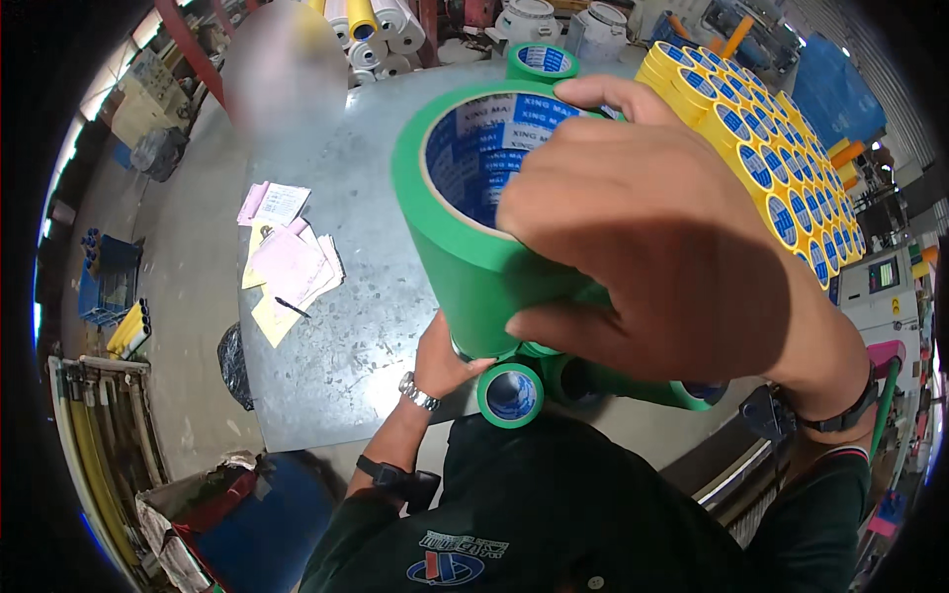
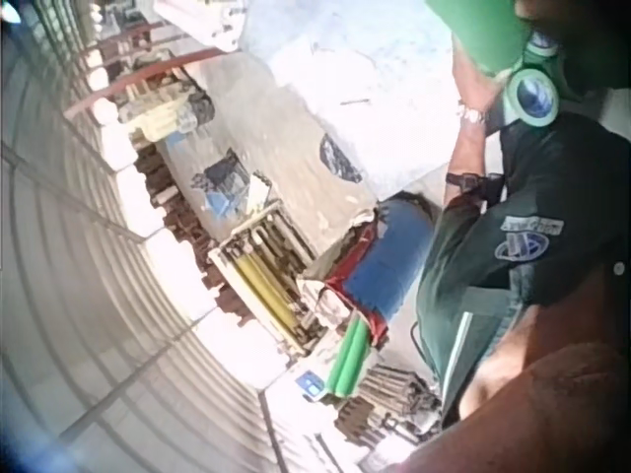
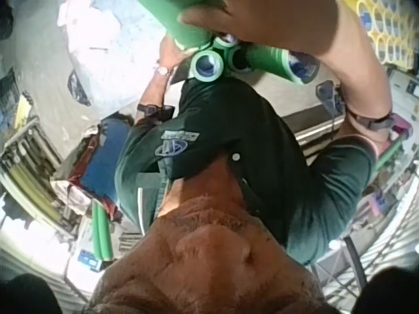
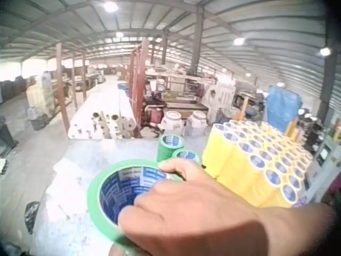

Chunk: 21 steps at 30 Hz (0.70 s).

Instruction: The person stacks green tape rolls on a table, carries a long green tape tube to a machine to be cut, and then returns the tube to the table.

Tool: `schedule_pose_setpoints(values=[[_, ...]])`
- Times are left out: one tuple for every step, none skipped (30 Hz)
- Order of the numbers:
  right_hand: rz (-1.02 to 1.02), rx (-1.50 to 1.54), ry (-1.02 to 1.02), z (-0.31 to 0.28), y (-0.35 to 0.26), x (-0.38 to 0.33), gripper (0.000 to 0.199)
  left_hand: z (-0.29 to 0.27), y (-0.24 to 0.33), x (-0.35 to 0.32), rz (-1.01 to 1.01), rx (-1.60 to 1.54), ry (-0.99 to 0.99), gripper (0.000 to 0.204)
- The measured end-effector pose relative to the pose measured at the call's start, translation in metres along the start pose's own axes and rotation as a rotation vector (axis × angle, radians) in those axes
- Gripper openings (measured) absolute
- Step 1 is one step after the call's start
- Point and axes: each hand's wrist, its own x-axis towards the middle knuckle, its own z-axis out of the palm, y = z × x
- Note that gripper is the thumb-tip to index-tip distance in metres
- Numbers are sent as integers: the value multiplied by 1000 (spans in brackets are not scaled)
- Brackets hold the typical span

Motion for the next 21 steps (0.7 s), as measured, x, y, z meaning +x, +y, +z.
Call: schedule_pose_setpoints(values=[[9,-1,0,0,3,0,33,0,-2,2,2,-4,-8,85],[4,-17,3,2,5,0,32,-2,-5,2,-19,-10,-37,85],[-4,-33,6,3,7,2,32,-4,-8,3,-39,-15,-65,85],[1,-31,9,1,7,5,32,-9,-9,3,-40,-13,-70,85],[1,-69,-21,-5,5,10,31,-13,-4,6,-89,-63,-109,85],[-1,-106,-51,-9,6,13,31,-18,1,11,-138,-111,-147,85],[4,-114,-50,-5,12,12,31,-21,6,15,-130,-114,-150,85],[-11,-70,20,3,20,12,31,-25,10,16,-163,-163,-116,74],[-29,-28,89,6,25,14,31,-27,13,17,-195,-213,-80,63],[-33,-39,88,5,29,17,31,-28,14,19,-189,-192,-65,75],[5,-18,35,2,30,23,31,-28,11,19,-181,-194,-54,75],[42,1,-18,-1,32,29,31,-28,3,22,-222,-272,-3,78],[30,-15,-21,-4,35,36,31,-29,-7,28,-259,-354,49,81],[-13,-58,9,-5,39,43,31,-33,-20,35,-292,-387,49,93],[-60,-94,40,-3,44,51,31,-39,-26,47,-290,-383,74,93],[-78,-105,87,-3,51,60,31,-48,-32,66,-230,-298,150,94],[-93,-119,74,-1,64,66,31,-47,-39,90,-166,-229,217,96],[-126,-184,143,1,76,75,31,-50,-50,111,-140,-227,263,97],[-159,-250,213,0,87,85,32,-54,-61,133,-113,-226,309,98],[-120,-324,175,-3,100,95,28,-55,-64,160,-66,-211,329,96],[-86,-392,146,-6,111,106,26,-59,-66,182,-59,-213,352,96]])
